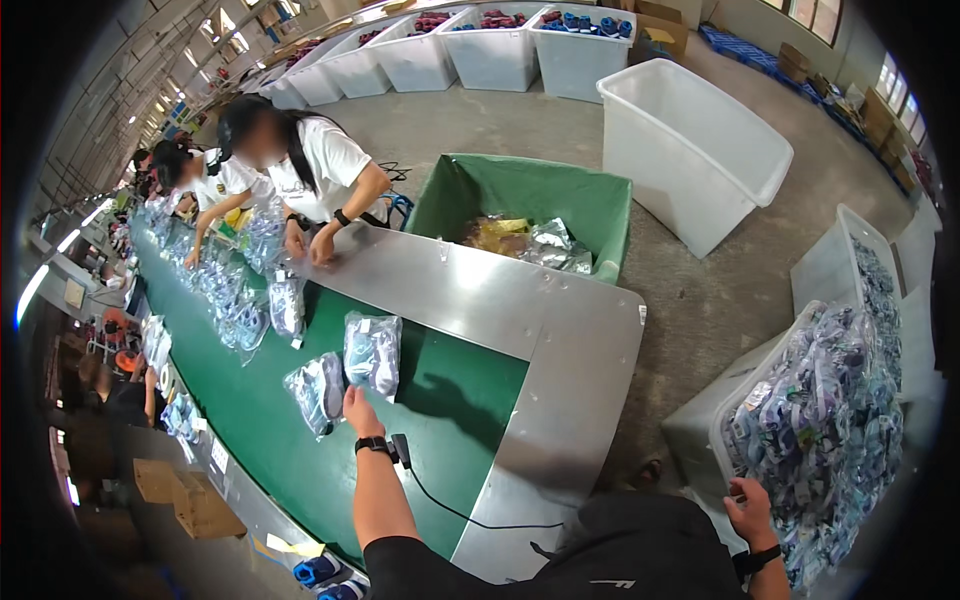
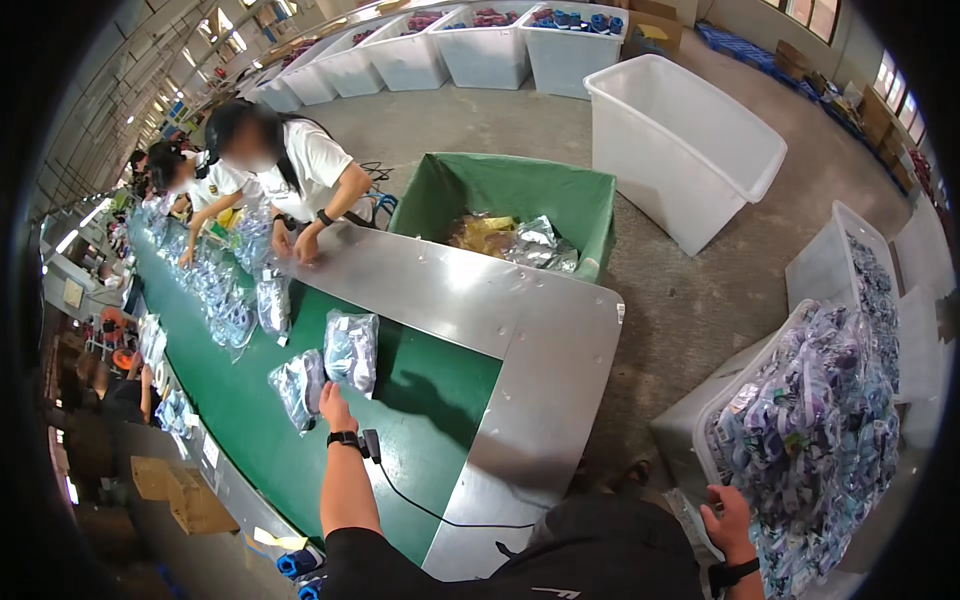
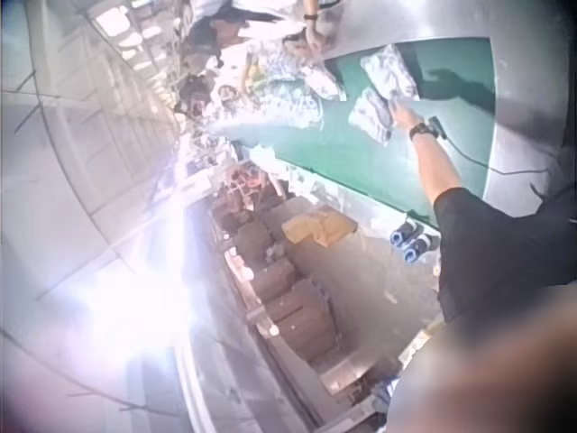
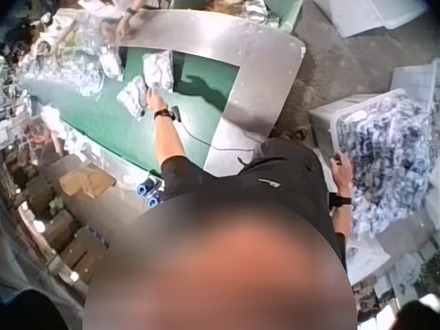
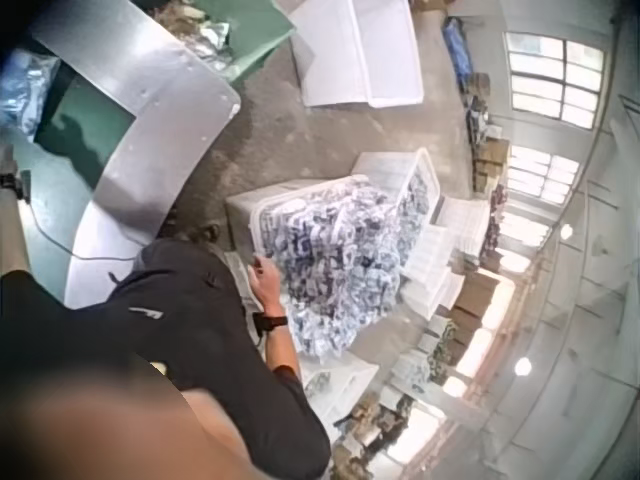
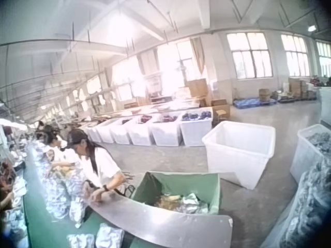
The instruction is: The person repeatedly picks up packaged shoes from a green conveyor belt and places them into a large white bin. The person handles the items one by one, moving them from the belt to the bin in a repetitive cycle.
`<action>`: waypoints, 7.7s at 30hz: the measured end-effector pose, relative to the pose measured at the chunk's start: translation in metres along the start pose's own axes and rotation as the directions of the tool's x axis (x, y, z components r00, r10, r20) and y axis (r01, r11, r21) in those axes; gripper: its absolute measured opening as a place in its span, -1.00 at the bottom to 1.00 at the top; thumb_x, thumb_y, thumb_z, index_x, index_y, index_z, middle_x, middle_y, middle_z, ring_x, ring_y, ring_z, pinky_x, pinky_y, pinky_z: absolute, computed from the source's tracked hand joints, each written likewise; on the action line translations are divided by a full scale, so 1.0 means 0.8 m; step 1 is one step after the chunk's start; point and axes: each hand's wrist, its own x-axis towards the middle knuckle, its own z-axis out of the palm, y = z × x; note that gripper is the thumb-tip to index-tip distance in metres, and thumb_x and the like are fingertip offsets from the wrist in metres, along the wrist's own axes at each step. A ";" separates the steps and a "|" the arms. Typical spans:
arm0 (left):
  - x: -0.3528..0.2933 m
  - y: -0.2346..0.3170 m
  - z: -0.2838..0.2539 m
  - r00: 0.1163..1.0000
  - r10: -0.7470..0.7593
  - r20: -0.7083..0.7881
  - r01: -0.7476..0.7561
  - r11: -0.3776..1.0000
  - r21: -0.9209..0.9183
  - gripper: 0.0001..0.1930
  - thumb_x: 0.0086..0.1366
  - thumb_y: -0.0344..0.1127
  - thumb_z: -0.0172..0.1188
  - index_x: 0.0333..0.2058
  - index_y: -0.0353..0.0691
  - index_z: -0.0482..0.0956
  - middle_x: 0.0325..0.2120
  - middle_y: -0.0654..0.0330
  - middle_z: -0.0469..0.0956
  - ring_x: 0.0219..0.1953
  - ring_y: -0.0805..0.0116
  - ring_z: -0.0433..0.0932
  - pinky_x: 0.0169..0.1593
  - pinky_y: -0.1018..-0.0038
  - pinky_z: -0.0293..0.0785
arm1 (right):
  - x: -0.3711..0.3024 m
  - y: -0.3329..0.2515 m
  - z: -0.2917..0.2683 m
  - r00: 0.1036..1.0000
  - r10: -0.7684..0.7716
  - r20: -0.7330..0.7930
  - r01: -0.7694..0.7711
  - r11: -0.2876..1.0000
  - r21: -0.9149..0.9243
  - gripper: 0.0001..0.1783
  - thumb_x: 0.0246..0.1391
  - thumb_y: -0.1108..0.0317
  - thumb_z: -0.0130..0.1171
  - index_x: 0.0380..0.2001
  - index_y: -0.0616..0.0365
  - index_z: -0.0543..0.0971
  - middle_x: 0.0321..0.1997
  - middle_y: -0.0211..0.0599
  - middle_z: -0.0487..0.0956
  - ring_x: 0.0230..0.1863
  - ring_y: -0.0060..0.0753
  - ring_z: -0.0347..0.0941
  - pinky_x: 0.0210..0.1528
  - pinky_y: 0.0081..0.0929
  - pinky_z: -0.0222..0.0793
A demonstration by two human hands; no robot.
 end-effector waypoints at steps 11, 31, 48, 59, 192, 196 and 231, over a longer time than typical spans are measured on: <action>-0.004 -0.074 0.096 0.713 0.504 0.487 -0.674 0.301 0.675 -0.07 0.23 -0.09 0.44 0.41 -0.48 0.19 0.39 -0.31 0.25 0.44 -0.30 0.16 0.52 -0.10 0.02 | -0.012 -0.017 -0.002 0.989 0.146 -0.022 -0.147 0.989 -0.027 -0.46 -0.01 0.41 0.41 0.09 0.18 0.56 -0.25 -0.22 0.64 -0.25 -0.22 0.63 -0.22 -0.33 0.55; -0.244 -0.026 0.181 0.811 -0.481 0.332 0.585 0.677 -0.448 -0.27 0.42 0.34 0.18 0.31 -0.08 0.47 0.26 0.18 0.53 0.22 0.14 0.53 0.28 0.21 0.51 | -0.025 -0.017 0.007 0.988 0.152 -0.018 -0.149 0.983 0.108 -0.50 0.06 0.40 0.37 0.11 0.18 0.59 -0.18 -0.16 0.66 -0.16 -0.16 0.64 -0.12 -0.30 0.56; -0.611 0.174 0.209 -0.089 -0.195 0.977 0.676 0.708 0.203 -0.14 0.54 0.39 -0.19 0.48 -0.23 0.22 0.38 -0.03 0.38 0.35 -0.06 0.42 0.43 -0.03 0.35 | 0.066 -0.079 -0.078 0.977 -0.061 0.206 -0.128 0.606 0.785 -0.15 0.29 0.06 0.38 0.46 0.24 0.27 0.19 -0.10 0.58 0.17 -0.37 0.53 0.23 -0.32 0.47; -0.816 0.161 0.249 -0.327 -0.205 0.922 0.368 0.871 0.324 -0.15 0.52 0.35 -0.08 0.51 -0.16 0.13 0.44 0.00 0.30 0.41 -0.05 0.35 0.46 -0.06 0.27 | -0.003 0.007 -0.175 0.991 0.124 0.046 -0.089 0.373 0.924 0.17 0.11 0.15 0.45 0.59 0.28 -0.01 0.28 -0.02 0.47 0.23 -0.28 0.43 0.28 -0.37 0.37; -0.841 0.136 0.229 -0.328 -0.538 0.777 0.203 0.763 0.614 -0.19 0.34 0.04 0.13 0.47 -0.23 0.24 0.33 -0.05 0.43 0.28 0.00 0.48 0.36 0.08 0.41 | -0.088 -0.007 -0.231 0.642 -0.694 -0.326 0.668 0.715 -0.205 -0.28 -0.10 0.42 0.37 0.23 -0.11 0.49 0.35 -0.11 0.43 0.46 0.08 0.32 0.36 -0.03 0.28; -0.913 0.124 0.241 -0.297 -0.617 0.729 0.265 0.680 0.684 -0.25 0.50 0.28 -0.12 0.40 -0.19 0.33 0.33 -0.01 0.45 0.26 -0.12 0.51 0.19 -0.01 0.59 | -0.130 0.042 -0.303 0.683 -0.657 -0.321 0.669 0.738 -0.086 -0.36 -0.33 0.31 0.50 -0.05 0.04 0.54 0.20 -0.15 0.50 0.30 0.05 0.42 0.26 -0.02 0.32; -0.754 0.094 0.162 0.270 -0.413 0.870 -0.185 0.864 0.468 -0.51 0.60 -0.14 0.05 0.35 -0.30 0.40 0.07 0.02 0.64 0.01 0.19 0.65 -0.02 0.30 0.61 | -0.156 0.476 -0.489 0.471 -0.063 -0.880 -0.464 0.831 -0.308 -0.29 0.01 0.43 0.38 0.29 0.15 0.46 0.35 0.05 0.43 0.42 0.18 0.32 0.46 -0.06 0.28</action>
